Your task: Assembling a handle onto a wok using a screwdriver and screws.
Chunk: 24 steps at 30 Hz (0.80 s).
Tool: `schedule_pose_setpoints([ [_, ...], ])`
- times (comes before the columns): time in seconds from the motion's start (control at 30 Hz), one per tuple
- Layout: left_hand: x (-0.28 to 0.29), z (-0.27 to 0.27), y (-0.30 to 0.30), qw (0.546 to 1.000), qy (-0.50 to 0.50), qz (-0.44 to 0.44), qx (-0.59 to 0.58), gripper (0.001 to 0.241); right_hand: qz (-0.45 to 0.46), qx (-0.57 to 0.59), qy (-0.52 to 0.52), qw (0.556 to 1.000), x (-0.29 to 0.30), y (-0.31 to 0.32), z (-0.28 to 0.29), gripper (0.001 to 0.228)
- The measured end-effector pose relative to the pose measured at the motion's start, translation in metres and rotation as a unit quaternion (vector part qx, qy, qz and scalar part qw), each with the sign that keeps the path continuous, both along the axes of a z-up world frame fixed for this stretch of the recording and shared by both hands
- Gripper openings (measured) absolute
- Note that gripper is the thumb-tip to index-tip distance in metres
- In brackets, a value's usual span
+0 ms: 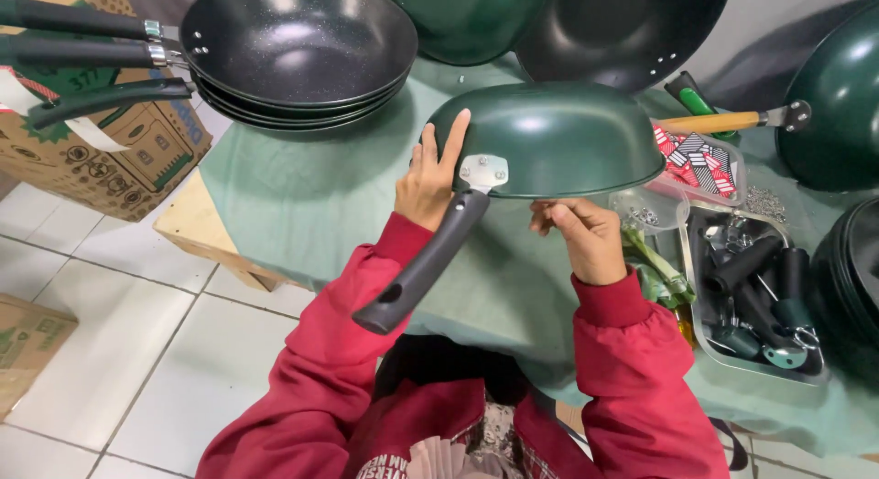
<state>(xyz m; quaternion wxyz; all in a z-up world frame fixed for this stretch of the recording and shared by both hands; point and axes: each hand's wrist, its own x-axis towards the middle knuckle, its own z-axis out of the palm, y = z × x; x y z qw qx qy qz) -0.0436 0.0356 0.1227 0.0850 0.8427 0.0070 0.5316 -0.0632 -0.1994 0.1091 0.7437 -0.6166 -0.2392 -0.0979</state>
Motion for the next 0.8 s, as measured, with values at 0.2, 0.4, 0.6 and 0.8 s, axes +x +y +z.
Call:
schedule_pose_setpoints([
  [0.2,-0.026,0.042,0.022,0.993,0.085,-0.036,-0.068,0.078,-0.164,-0.237,0.001,0.957,0.017,-0.03,-0.017,0.023],
  [0.4,0.004,0.005,0.061,0.922,0.158,-0.193,-0.297,0.042,-0.26,-0.387,0.058,0.883,0.028,-0.051,-0.062,0.026],
  [0.6,-0.041,0.018,0.059,0.78,0.258,-0.331,-0.464,0.048,-0.311,-0.37,0.017,0.875,0.008,-0.063,-0.052,0.029],
  [0.8,0.007,-0.061,0.067,0.611,0.317,-0.324,-0.649,0.035,-0.339,-0.329,-0.021,0.881,0.003,-0.073,-0.048,0.03],
])
